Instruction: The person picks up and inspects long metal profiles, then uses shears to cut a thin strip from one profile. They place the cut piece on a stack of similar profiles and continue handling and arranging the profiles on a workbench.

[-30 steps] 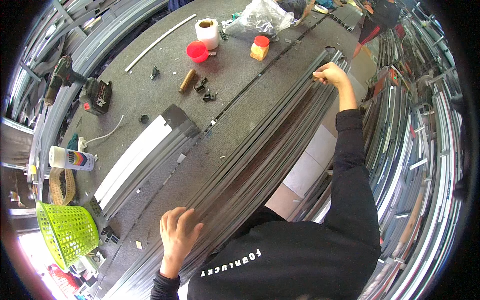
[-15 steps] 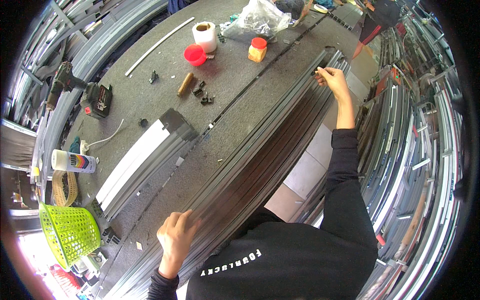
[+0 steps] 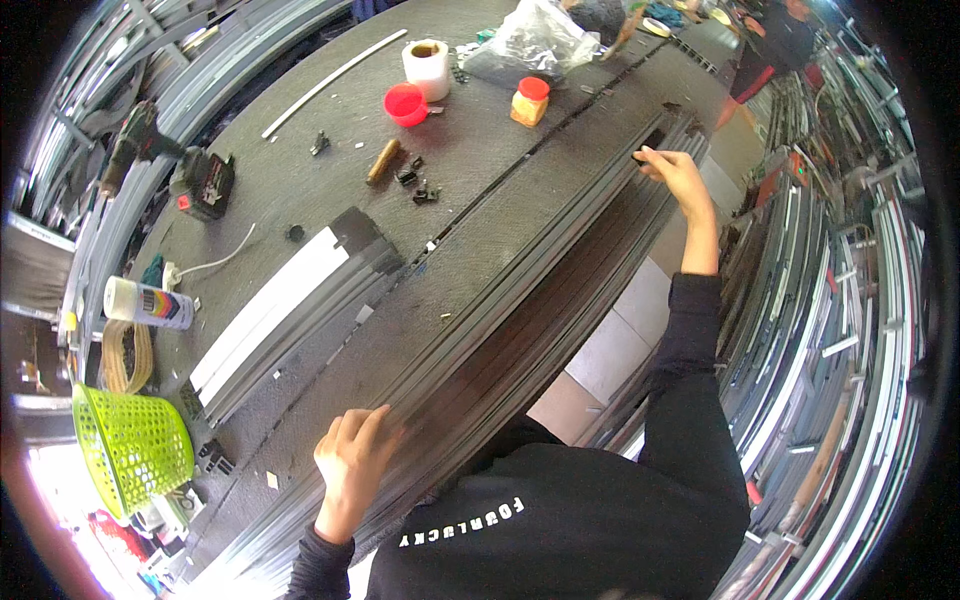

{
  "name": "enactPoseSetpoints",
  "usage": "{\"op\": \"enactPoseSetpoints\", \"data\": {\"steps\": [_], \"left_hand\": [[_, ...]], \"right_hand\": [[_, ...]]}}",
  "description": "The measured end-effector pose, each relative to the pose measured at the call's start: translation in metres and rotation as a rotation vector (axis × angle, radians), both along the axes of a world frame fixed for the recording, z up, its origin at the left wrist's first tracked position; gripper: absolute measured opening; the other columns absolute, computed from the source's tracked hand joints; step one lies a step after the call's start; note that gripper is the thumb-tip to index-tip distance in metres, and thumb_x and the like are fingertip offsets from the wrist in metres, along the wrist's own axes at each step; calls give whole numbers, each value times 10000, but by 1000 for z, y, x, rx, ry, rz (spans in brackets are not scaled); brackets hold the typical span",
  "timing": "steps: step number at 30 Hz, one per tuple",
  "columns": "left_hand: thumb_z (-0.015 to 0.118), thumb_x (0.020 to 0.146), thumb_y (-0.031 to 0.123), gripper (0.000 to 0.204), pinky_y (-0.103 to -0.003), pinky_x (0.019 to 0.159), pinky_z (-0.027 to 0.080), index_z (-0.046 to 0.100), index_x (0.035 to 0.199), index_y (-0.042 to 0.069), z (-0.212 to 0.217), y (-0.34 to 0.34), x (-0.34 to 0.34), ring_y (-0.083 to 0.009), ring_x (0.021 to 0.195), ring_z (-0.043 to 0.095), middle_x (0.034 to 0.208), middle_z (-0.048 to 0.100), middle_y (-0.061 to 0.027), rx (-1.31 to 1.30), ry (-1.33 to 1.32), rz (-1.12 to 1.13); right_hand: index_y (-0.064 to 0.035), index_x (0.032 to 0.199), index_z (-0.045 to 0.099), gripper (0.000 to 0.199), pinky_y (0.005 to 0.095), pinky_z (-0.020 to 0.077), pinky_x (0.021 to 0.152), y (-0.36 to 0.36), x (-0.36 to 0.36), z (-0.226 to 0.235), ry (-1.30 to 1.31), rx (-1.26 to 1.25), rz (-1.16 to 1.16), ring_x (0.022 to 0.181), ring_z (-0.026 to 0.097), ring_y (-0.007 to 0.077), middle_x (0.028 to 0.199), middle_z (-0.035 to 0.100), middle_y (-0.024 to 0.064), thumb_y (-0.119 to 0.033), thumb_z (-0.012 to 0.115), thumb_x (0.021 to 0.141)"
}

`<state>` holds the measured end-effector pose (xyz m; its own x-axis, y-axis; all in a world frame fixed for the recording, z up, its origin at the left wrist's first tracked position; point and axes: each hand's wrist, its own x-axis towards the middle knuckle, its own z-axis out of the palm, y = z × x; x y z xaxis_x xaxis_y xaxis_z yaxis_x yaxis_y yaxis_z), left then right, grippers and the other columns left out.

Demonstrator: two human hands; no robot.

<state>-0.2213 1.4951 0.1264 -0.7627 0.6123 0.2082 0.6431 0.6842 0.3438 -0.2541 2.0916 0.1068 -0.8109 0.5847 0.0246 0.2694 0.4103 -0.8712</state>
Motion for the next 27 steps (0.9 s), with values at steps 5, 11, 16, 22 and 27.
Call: {"op": "enactPoseSetpoints", "data": {"steps": [5, 11, 16, 22, 27], "left_hand": [[850, 644, 247, 442, -401, 814, 479, 706, 1040, 114, 0, 0, 12, -250, 942, 583, 1053, 619, -44, 19, 134, 90], [831, 605, 192, 597, -456, 920, 431, 634, 1165, 125, 9, -32, 41, -299, 1064, 554, 1165, 597, -89, 171, 155, 364], [796, 658, 143, 532, -435, 919, 450, 631, 1162, 109, -3, -67, 115, -295, 1060, 580, 1132, 625, -82, 271, 104, 613], [739, 784, 133, 469, -448, 928, 451, 591, 1229, 116, -23, -118, 219, -306, 1085, 557, 1149, 595, -86, 609, 188, 824], [736, 792, 131, 466, -414, 884, 486, 585, 1233, 124, -41, -212, 319, -290, 1048, 586, 1159, 600, -85, 605, 303, 1021]], "right_hand": [[-7, 1176, 674, 395, 271, 481, 790, -32, 22, -5, 172, -135, -234, 873, 647, 130, 1086, 712, 83, -331, 609, 960], [-20, 1186, 665, 367, 261, 503, 773, -98, 37, 9, 411, -81, -268, 916, 647, 147, 1095, 706, 99, -308, 528, 1004], [-27, 1167, 665, 356, 284, 468, 718, -225, 22, 30, 448, -7, -168, 859, 599, 158, 1025, 677, 106, -296, 513, 990], [32, 1075, 628, 290, 243, 422, 638, -448, 52, 34, 423, -353, 522, 686, 514, 98, 882, 627, 79, -217, 503, 997], [22, 1024, 637, 236, 228, 434, 573, -638, 123, 33, 234, -510, 990, 593, 535, 97, 782, 650, 85, -163, 494, 992]]}}
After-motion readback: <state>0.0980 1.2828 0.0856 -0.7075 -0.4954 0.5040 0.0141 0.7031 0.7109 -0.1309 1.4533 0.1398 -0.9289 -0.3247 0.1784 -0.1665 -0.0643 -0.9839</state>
